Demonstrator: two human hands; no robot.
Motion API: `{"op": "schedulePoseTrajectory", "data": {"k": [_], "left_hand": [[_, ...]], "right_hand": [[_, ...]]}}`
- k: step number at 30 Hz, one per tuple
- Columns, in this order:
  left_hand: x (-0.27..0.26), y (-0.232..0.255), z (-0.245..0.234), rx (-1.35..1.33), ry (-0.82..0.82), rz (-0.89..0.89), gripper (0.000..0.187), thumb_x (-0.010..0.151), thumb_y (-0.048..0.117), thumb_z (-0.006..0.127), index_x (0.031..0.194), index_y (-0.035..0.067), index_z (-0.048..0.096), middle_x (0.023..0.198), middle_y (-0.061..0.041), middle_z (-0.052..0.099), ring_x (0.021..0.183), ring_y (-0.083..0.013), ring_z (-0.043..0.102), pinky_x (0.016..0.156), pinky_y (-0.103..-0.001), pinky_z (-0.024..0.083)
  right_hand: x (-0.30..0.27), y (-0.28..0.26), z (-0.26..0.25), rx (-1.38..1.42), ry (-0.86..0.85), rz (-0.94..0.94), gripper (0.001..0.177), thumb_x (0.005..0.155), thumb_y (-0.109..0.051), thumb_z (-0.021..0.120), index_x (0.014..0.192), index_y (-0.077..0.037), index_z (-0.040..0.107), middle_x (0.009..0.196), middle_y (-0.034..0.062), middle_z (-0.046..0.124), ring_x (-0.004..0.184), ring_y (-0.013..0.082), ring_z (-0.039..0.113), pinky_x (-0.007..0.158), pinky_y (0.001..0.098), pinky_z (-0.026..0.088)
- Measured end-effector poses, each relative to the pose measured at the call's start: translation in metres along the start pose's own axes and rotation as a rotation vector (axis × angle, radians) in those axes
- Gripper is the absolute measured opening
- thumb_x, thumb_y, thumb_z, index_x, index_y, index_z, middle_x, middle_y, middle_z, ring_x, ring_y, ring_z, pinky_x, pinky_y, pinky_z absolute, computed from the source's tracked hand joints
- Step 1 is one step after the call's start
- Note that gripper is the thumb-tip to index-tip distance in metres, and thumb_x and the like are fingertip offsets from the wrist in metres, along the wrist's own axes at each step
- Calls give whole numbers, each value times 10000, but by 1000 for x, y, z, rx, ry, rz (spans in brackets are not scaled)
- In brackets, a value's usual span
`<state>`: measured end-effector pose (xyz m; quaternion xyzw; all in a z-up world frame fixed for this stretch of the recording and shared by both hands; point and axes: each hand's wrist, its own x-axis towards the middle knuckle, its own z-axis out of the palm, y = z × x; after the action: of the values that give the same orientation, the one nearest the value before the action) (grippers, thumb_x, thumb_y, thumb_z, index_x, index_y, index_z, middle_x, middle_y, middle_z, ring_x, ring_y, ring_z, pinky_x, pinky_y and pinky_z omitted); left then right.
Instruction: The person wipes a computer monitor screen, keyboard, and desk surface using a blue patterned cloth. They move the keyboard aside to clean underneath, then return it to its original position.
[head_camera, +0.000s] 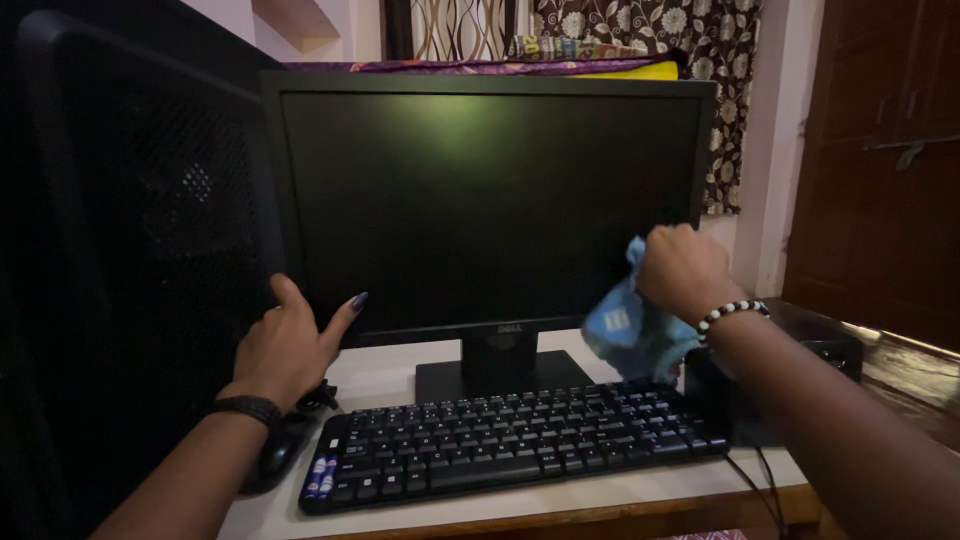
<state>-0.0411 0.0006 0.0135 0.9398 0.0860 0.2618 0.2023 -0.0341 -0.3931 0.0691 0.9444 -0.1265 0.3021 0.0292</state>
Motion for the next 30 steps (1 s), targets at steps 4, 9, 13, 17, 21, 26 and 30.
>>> {"op": "schedulePoseTrajectory", "data": {"k": [4,9,13,17,21,26,30], "left_hand": [[-1,0,1,6,14,3,973,957,647,440,1501,-105,147,689,-137,727,524,-225,720,421,-314,561],[1,1,2,7,10,-8,980,959,662,442,1497,-102,148,710,-144,723,538,-226,718,431,-315,574],[1,2,8,-21,61,-30,992,942,655,452,1508,-96,133,713,-150,730,544,-244,734,447,-327,594],[1,0,6,-24,113,22,947,943,684,408,1455,-94,239,715,-158,721,576,-269,742,464,-350,606],[0,-4,3,-51,110,44,920,949,725,347,1398,-78,342,722,-163,721,635,-285,742,506,-370,606],[0,-7,1,-145,73,-38,815,989,645,198,1522,36,293,747,-162,760,679,-284,787,568,-412,629],[2,-19,-2,-188,154,47,728,1027,596,161,1479,88,418,835,-227,760,828,-382,742,725,-491,584]], "right_hand": [[-3,1,6,-69,-169,-50,248,897,-268,743,1040,-67,771,1065,169,763,957,288,750,846,380,606],[-11,-21,-2,-124,-223,-107,288,890,-300,764,1069,-74,754,1103,156,747,994,271,739,831,363,617],[-25,-63,-13,-74,-251,-149,255,951,-287,694,1059,-62,745,1056,158,760,938,249,767,792,353,638],[-47,-108,-29,-67,-178,-310,305,830,-244,829,1076,-88,737,1087,140,733,980,260,728,838,373,606],[-65,-154,-39,86,-270,-426,284,848,-210,790,1096,-90,719,1065,138,743,937,241,743,802,347,623],[-81,-207,-28,235,-269,-662,227,870,-148,716,1094,-110,718,1060,121,736,916,230,734,785,358,615],[-102,-242,-11,380,-31,-933,254,834,-119,688,1082,-96,735,1142,176,674,965,312,686,813,438,577]]}}
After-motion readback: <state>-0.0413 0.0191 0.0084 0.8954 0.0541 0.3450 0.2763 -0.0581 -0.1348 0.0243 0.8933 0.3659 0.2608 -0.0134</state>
